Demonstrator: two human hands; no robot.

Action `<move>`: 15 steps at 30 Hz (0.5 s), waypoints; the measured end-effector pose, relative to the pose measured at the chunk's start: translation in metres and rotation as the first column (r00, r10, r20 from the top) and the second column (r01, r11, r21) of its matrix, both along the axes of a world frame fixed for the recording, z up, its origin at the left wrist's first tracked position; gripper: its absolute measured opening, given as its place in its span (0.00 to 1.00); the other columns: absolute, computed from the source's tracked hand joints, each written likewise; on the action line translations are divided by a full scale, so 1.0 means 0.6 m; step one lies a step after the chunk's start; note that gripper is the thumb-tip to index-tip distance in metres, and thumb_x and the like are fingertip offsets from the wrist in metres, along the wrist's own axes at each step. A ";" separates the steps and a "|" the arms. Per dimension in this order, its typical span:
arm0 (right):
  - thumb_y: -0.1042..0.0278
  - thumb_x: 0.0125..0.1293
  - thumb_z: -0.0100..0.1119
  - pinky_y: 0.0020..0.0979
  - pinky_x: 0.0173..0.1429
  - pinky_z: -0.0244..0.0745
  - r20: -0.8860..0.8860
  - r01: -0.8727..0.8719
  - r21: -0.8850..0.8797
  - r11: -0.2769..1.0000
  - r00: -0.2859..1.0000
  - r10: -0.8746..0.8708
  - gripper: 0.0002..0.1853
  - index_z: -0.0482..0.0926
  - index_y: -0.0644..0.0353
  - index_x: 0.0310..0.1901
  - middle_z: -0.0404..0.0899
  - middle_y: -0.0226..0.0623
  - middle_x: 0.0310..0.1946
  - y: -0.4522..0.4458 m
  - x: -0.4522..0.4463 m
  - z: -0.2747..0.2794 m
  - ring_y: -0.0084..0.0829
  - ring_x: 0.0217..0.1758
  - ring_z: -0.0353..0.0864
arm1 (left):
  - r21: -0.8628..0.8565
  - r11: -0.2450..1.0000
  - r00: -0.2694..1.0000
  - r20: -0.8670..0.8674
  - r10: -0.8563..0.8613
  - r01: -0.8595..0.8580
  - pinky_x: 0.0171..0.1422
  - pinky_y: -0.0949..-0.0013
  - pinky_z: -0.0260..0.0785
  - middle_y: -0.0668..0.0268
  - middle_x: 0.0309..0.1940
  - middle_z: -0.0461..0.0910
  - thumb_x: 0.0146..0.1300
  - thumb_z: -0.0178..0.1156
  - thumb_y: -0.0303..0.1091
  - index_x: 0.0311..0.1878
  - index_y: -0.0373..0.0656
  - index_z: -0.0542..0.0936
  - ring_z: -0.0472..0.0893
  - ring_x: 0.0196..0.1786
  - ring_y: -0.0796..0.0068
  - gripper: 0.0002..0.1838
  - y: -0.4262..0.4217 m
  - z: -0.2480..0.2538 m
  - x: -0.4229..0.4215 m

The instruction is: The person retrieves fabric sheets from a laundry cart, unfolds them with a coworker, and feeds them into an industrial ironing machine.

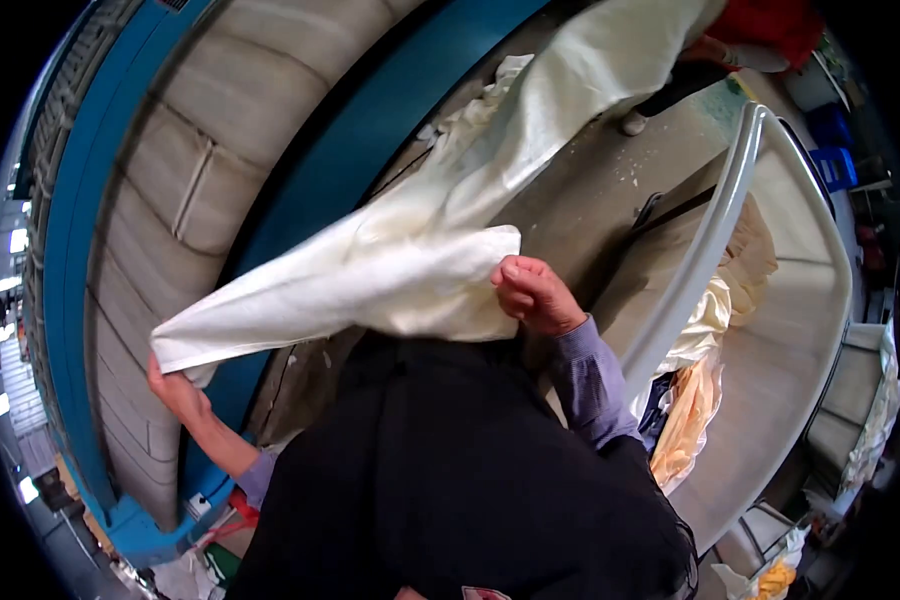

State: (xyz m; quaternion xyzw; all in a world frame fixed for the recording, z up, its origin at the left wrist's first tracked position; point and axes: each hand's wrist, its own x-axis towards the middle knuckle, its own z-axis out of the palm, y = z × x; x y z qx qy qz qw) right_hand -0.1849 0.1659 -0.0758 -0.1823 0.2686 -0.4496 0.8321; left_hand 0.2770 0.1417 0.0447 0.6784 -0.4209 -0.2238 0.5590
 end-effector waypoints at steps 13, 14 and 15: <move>0.43 0.50 0.60 0.47 0.60 0.52 -0.801 0.735 -0.070 0.675 0.362 -0.478 0.46 0.48 0.58 0.63 0.47 0.44 0.63 -0.002 0.175 -0.231 0.41 0.63 0.53 | -0.436 0.900 0.951 -0.278 -0.135 0.000 0.57 0.58 0.66 0.52 0.52 0.69 0.60 0.47 0.45 0.58 0.38 0.64 0.72 0.52 0.57 0.26 0.128 0.058 0.247; 0.38 0.48 0.59 0.58 0.62 0.45 -0.693 0.743 0.147 0.653 0.549 -0.468 0.52 0.41 0.54 0.66 0.36 0.44 0.68 -0.015 0.210 -0.256 0.47 0.69 0.42 | -0.483 0.855 0.961 -0.086 -0.261 0.189 0.57 0.58 0.66 0.52 0.52 0.68 0.59 0.48 0.47 0.58 0.39 0.64 0.72 0.51 0.57 0.28 0.136 0.073 0.270; 0.32 0.47 0.55 0.66 0.58 0.41 -0.444 0.568 0.320 0.759 0.797 -0.410 0.55 0.33 0.47 0.67 0.30 0.42 0.68 -0.027 0.239 -0.255 0.51 0.68 0.39 | -0.416 0.900 0.982 0.181 -0.055 0.127 0.56 0.57 0.67 0.53 0.51 0.68 0.59 0.47 0.50 0.58 0.39 0.63 0.73 0.51 0.58 0.30 0.137 0.102 0.233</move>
